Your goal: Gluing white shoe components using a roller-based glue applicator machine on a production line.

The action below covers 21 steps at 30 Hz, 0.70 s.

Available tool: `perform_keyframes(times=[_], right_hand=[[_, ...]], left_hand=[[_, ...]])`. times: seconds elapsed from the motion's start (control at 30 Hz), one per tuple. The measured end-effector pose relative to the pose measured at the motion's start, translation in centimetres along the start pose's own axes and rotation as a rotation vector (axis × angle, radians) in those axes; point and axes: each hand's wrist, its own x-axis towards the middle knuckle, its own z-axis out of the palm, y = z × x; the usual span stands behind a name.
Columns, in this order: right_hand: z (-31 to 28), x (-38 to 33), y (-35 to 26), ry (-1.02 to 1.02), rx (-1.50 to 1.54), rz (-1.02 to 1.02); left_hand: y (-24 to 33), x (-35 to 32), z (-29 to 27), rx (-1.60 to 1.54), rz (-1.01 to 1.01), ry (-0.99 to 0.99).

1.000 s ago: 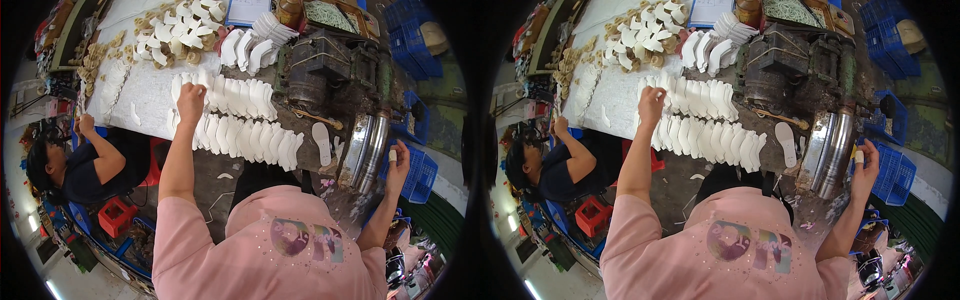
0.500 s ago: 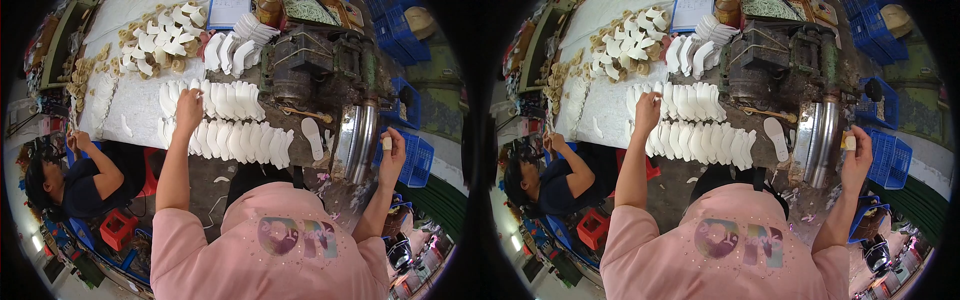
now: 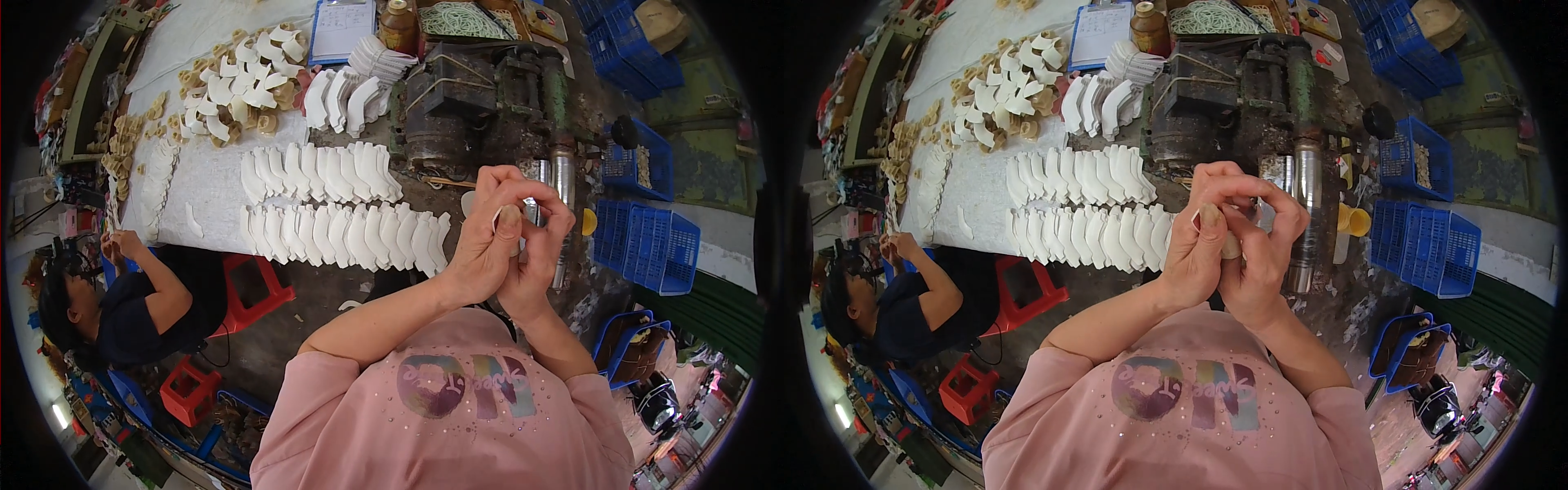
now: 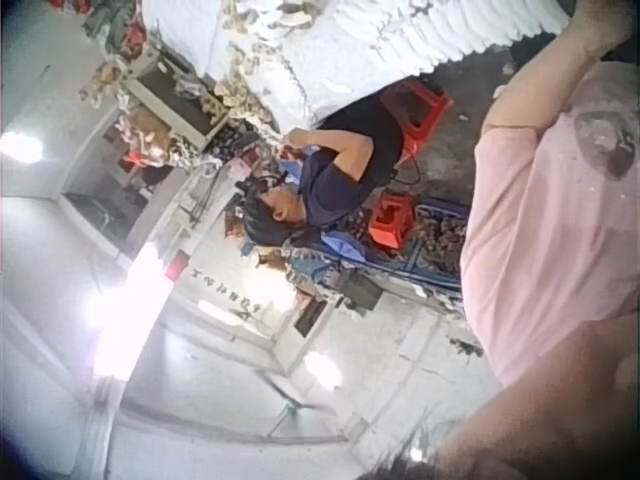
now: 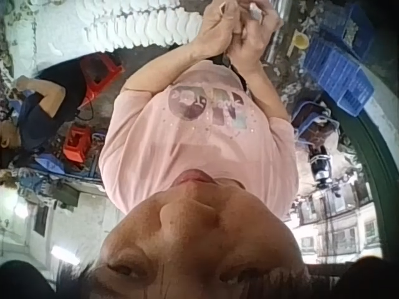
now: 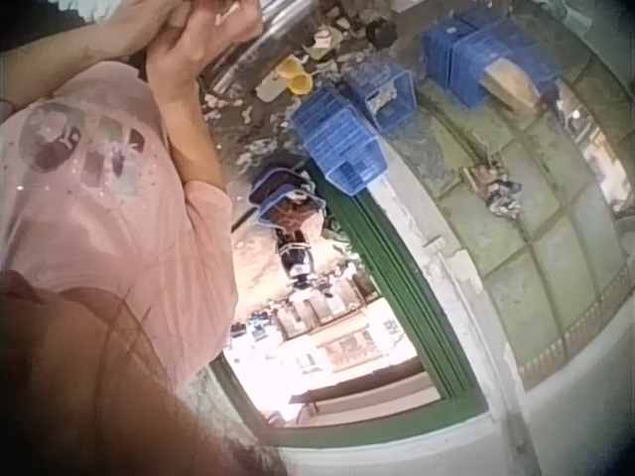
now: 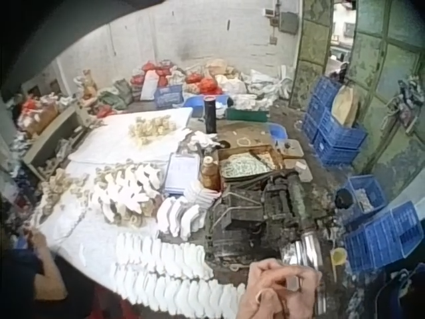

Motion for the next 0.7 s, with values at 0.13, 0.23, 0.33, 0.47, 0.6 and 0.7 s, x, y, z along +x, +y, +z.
perform_keyframes(times=[0.13,0.23,0.33,0.47,0.6,0.7], right_hand=[[-0.7,-0.4,0.8,0.075,0.059,-0.059],[-1.9,-0.4,1.1,-0.021,0.170,0.004],[-4.8,-0.5,3.0,-0.029,0.487,0.110],[-11.2,1.4,7.3,-0.076,0.174,0.437],[-12.9,1.1,12.0,-0.459,-0.155,0.466],[-10.9,0.4,11.1,-0.558,-0.105,0.423]], left_hand=[[-0.2,-0.2,1.7,0.001,0.016,0.081],[-0.9,-0.5,2.4,-0.079,-0.142,0.134],[-2.5,0.3,1.3,0.097,-0.280,0.348],[-3.1,-0.4,-0.9,0.062,-0.617,0.360],[-4.2,-1.9,1.5,0.264,-0.525,0.040],[-4.1,-1.8,3.6,0.648,-0.325,-0.125]])
